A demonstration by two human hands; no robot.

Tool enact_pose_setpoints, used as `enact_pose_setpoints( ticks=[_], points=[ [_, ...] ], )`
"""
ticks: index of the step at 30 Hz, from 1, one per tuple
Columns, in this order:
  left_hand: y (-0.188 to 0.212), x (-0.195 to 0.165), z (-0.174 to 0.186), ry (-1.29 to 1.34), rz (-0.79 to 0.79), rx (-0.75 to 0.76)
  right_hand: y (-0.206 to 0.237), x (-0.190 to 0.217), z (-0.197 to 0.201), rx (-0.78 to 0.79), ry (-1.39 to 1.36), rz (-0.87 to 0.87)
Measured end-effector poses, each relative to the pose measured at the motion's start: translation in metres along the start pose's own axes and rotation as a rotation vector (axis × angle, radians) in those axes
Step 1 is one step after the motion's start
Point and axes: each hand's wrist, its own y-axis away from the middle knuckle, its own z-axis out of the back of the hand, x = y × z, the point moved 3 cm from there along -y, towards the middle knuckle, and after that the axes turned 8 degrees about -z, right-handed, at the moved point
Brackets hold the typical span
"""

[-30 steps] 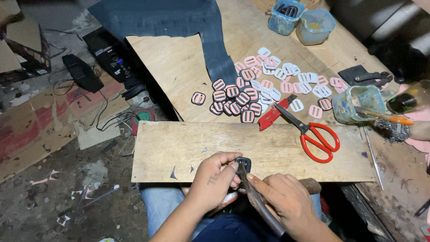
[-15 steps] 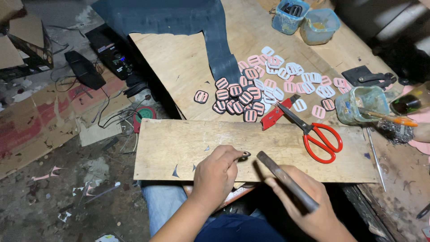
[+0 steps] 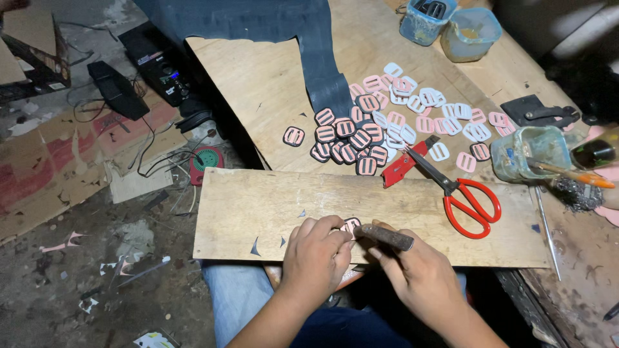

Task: The person cuts small rectangular rubber pieces with scissors and then uses a hammer to shape them on a wooden board. The person repeatedly picks up pieces, trims them, and taps them with the hammer to form a consistent shape.

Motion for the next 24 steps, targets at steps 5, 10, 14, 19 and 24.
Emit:
enact_pose_setpoints(
  ticks=[5,10,14,19,24],
  points=[
    [0.0,0.004,-0.004,0.002,0.016,-0.007,-0.009,0.01,-0.011,-0.068,0.039,0.066],
    [0.0,0.005,-0.005,-0.002,0.012,-0.006,-0.022,0.0,-0.016,-0.103,-0.021,0.096],
    [0.002,0.003,-0.004,-0.006,-0.009,-0.022,-0.025,-0.018,-0.005,-0.116,0.008,-0.045],
    [0.002,0.004,-0.006,-0.02,-0.007,-0.014,-0.006,-0.004,-0.003,-0.041,-0.047,0.116],
    [0.002,0.007,-0.008,-0.039,0.006,0.028,-0.005,0.009,-0.015,-0.01,0.047,0.079]
  ],
)
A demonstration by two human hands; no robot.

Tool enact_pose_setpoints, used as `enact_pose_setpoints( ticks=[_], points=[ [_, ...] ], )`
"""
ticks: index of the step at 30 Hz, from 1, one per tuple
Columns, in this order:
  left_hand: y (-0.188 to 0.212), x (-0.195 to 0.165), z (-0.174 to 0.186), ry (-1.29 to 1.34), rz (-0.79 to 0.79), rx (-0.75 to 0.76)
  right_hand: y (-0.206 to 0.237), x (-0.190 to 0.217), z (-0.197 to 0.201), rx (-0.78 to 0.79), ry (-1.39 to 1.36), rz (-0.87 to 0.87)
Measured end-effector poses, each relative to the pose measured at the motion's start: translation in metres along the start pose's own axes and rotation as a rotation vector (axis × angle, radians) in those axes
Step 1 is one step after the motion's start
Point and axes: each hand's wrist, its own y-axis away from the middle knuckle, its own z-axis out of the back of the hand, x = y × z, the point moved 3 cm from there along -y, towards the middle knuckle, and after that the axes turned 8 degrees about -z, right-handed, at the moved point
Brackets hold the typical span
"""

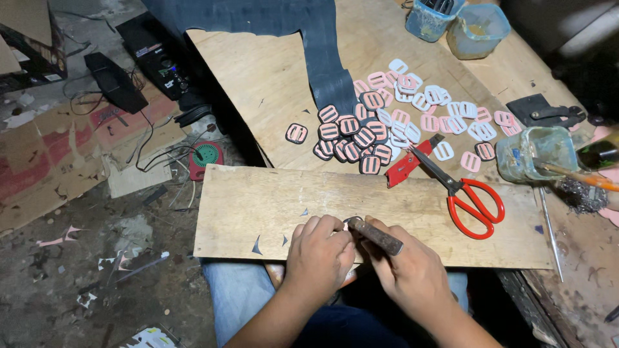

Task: The person cuts small rectangular rubber pieces with scissors and then uses a hammer to shape them on a wooden board. The person repeatedly picks up pieces, trims them, and taps them with the hammer to form a consistent shape.

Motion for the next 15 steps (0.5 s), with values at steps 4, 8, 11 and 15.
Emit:
enact_pose_setpoints(
  ticks=[4,8,11,15],
  points=[
    [-0.002,-0.002,0.001,-0.005,-0.009,-0.014,-0.007,-0.003,-0.002,-0.027,-0.057,0.072],
    [-0.004,-0.007,0.005,-0.021,-0.01,-0.055,-0.011,-0.018,-0.001,-0.036,-0.159,-0.05],
    [-0.006,-0.008,0.006,-0.023,0.001,-0.028,-0.012,-0.031,0.006,-0.019,-0.215,-0.204],
    [-0.006,-0.009,0.005,-0.029,0.022,-0.027,-0.005,-0.03,0.016,-0.096,-0.21,-0.054]
  ],
)
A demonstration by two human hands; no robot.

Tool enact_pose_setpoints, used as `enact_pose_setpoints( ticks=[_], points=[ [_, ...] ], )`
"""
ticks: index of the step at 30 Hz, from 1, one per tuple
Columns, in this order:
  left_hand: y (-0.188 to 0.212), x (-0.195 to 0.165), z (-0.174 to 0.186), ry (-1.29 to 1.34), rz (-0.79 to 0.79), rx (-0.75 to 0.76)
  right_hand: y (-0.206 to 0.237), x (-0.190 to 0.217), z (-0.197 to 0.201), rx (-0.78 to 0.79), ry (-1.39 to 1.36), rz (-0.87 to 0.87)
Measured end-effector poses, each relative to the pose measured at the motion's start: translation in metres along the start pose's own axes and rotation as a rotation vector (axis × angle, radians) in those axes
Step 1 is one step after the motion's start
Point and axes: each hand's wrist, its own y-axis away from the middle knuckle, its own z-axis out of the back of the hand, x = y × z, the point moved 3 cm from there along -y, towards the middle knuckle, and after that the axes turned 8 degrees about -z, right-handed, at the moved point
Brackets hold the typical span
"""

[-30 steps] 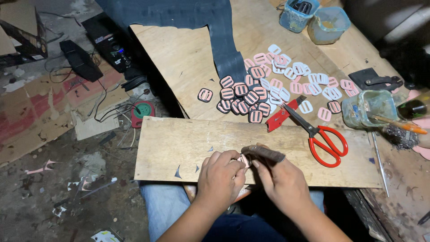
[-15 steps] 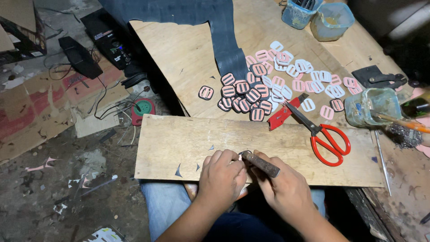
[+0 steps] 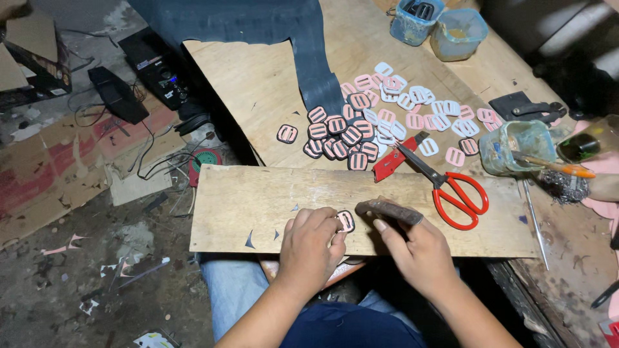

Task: The person cuts small rectangular rubber pieces with scissors and then uses a hammer to shape them on a wooden board. The person repeatedly picks up pieces, trims them, and taps them with the hammer to form a consistent shape.

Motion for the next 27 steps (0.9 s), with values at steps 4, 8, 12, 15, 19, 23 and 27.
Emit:
enact_pose_setpoints(
  ticks=[4,8,12,15,19,23,27],
  points=[
    [0.001,-0.001,-0.001,-0.007,-0.006,-0.015,0.005,0.005,-0.006,0.065,-0.097,-0.018],
    [0.002,0.001,-0.004,-0.002,0.009,0.015,0.008,0.01,-0.009,0.079,-0.051,-0.014],
    [0.008,0.0,-0.005,-0.088,-0.168,0.007,0.011,0.009,0.006,0.069,-0.049,-0.029],
    [0.004,0.004,-0.008,-0.114,-0.193,-0.012,0.016,0.009,0.02,-0.007,-0.073,-0.025],
    [-0.006,0.022,-0.009,0.197,0.301,-0.056,0.03,0.008,0.035,-0.078,-0.296,-0.111],
    [-0.003,0.024,-0.009,0.835,0.709,-0.045,0.038,0.002,0.036,0.004,-0.231,-0.289],
    [-0.003,0.018,-0.007,0.964,0.801,0.017,0.034,0.003,0.032,0.088,-0.213,-0.142]
  ],
)
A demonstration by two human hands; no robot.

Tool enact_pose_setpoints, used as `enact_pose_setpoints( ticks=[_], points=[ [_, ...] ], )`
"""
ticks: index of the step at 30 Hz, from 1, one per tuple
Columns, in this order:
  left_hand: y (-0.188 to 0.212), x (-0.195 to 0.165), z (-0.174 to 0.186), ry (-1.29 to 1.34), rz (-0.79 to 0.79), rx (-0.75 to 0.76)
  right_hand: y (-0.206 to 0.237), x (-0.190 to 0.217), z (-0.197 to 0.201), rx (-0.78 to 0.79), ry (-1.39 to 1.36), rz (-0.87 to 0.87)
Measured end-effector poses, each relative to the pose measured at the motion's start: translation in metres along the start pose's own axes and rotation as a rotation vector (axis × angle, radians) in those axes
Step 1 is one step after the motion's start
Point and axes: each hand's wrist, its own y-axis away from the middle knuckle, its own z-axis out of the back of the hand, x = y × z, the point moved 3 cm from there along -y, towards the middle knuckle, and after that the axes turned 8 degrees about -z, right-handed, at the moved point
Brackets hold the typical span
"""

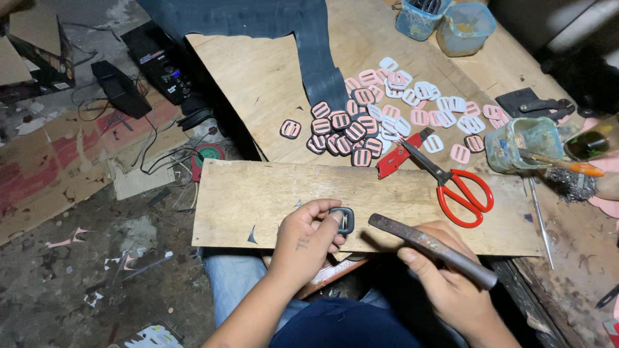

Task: The person cuts small rectangular rubber pieces with scissors and then uses a hammer to shape them on a wooden board. The person repeatedly picks up pieces, trims them, and taps them with the hammer to form a consistent shape.

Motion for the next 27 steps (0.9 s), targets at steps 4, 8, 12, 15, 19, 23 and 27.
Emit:
enact_pose_setpoints(
  ticks=[4,8,12,15,19,23,27],
  points=[
    [0.011,-0.007,-0.006,-0.131,-0.057,0.057,-0.001,0.006,-0.011,0.073,0.007,0.118],
    [0.02,-0.026,-0.007,-0.379,-0.411,0.076,-0.004,0.014,-0.015,0.125,0.066,0.12],
    [0.025,-0.029,-0.008,-0.556,-0.461,0.102,-0.006,0.023,-0.017,0.118,0.081,0.145],
    [0.023,-0.025,-0.009,-0.519,-0.506,0.139,-0.002,0.031,-0.021,0.066,0.208,0.293],
    [0.017,0.003,-0.011,0.032,0.027,0.191,0.002,0.037,-0.03,-0.026,0.463,0.482],
    [0.01,0.004,-0.002,-0.208,-0.276,0.103,0.003,0.038,-0.029,0.066,0.367,0.44],
    [0.009,0.014,0.001,-0.093,-0.074,0.09,0.003,0.036,-0.026,0.074,0.246,0.341]
  ],
)
